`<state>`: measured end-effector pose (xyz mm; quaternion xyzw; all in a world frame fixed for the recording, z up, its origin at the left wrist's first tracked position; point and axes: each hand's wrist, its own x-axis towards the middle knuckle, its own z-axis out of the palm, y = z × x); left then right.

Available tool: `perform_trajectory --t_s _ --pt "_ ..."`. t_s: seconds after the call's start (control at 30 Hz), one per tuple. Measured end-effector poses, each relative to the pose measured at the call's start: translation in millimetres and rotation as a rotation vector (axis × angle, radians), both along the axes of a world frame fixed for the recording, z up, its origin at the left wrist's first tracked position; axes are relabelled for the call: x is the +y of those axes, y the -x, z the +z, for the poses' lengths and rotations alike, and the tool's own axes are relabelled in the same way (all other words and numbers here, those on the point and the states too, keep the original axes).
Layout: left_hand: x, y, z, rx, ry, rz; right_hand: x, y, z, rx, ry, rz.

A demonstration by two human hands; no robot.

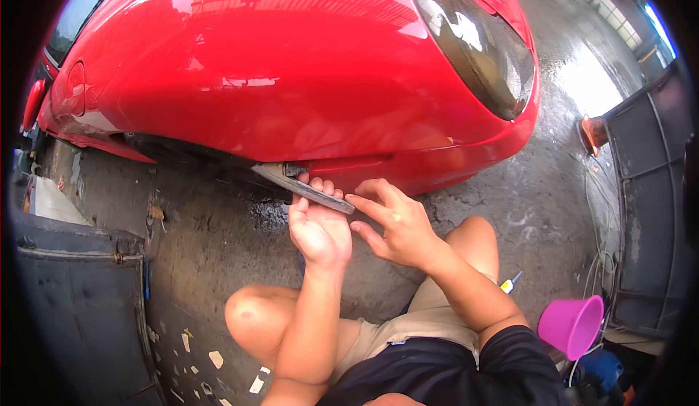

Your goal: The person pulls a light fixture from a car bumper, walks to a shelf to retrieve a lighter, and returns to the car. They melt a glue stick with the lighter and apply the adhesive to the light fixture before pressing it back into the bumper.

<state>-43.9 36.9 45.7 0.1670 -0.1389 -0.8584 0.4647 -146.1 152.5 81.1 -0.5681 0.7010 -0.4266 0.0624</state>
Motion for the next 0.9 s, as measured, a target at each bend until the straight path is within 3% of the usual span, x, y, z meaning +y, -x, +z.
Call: perform_trajectory --t_s 0.13,0.33,0.43,0.73,0.9 --pt "-1.0 -0.1 0.2 0.006 -0.001 0.000 0.1 1.7 -7.0 -0.020 0.207 -0.090" --pt "2.3 -5.0 -5.5 0.004 0.049 -0.044 -1.8 -25.2 -18.4 -0.774 0.212 -0.097" --pt "4.3 -4.6 -4.8 0.014 0.079 -0.041 -6.0 -33.9 -22.5 -1.022 0.228 -0.127" --pt "17.4 -9.1 7.8 -0.172 0.091 -0.031 -10.9 -35.8 -16.5 -1.072 0.348 -0.206" --pt "21.3 -8.8 13.3 -0.289 0.123 -0.047 -16.8 -34.1 -28.3 -0.825 0.475 -0.234"
